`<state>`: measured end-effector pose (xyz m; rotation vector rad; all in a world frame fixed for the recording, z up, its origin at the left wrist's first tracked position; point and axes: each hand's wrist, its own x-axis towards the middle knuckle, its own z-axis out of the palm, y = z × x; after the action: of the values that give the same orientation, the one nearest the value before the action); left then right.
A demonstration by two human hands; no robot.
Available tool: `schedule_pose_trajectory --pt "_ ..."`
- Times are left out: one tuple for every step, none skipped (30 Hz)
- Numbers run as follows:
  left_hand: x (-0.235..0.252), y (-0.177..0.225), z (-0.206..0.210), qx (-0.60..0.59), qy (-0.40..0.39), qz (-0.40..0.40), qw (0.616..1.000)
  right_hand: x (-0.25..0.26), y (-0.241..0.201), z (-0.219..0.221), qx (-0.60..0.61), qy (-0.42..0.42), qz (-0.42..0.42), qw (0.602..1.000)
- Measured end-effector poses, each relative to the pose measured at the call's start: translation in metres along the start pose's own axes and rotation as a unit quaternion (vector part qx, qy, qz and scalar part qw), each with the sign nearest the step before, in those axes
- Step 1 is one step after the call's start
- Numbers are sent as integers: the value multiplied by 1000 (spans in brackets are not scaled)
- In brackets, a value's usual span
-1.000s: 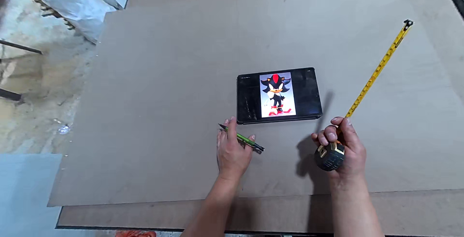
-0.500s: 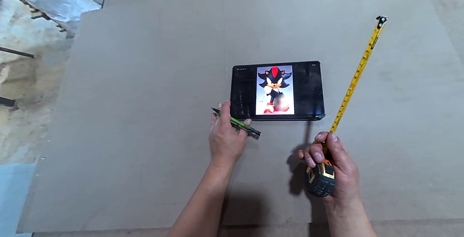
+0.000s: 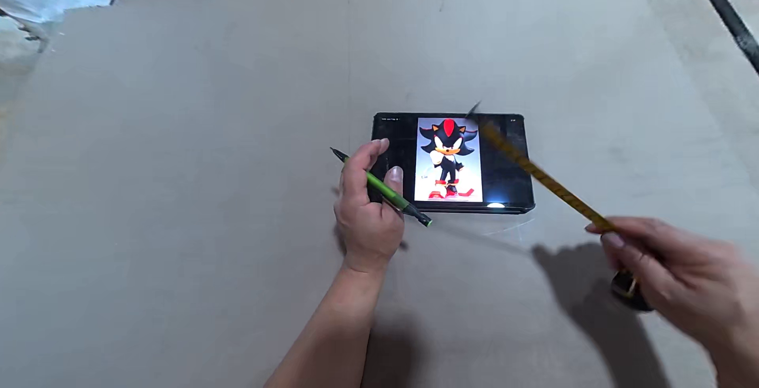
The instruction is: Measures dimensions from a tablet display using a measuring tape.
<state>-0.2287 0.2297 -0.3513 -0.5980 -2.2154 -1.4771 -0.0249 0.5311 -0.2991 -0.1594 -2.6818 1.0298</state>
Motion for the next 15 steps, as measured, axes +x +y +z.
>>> schedule_pose_trajectory --pt "2 -1 0 1 -2 12 1000 15 13 -3 -55 -5 -37 998" --pt "4 -3 1 5 -5 28 1000 32 24 -4 -94 -8 -69 993" --pt "9 -6 3 10 -8 49 999 48 33 -2 -113 -10 -95 989" --pt "14 -9 5 17 -13 69 997 64 41 3 -116 -7 -118 986" --pt "18 -11 7 23 -21 86 996 77 47 9 -106 -2 -138 985" --pt "21 -11 9 28 -29 96 995 88 51 15 -97 4 -155 983" --pt "22 -10 8 33 -40 102 993 95 54 20 -92 11 -169 981" --pt "21 -7 6 39 -52 102 993 100 56 25 -91 17 -177 980" --pt "19 -6 5 39 -56 109 992 102 61 28 -92 20 -184 978" --pt "19 -6 5 35 -56 120 991 103 67 29 -90 17 -193 977" --pt "18 -5 6 29 -56 131 989 103 74 30 -87 10 -198 976" --pt "18 -5 7 23 -57 141 988 101 80 32 -87 1 -201 976" --pt "18 -4 8 21 -59 151 987 100 83 33 -90 -7 -203 975" --pt "18 -2 10 19 -62 157 985 99 83 33 -94 -13 -203 975" --pt "17 0 11 20 -64 162 985 98 82 33 -97 -20 -200 975"
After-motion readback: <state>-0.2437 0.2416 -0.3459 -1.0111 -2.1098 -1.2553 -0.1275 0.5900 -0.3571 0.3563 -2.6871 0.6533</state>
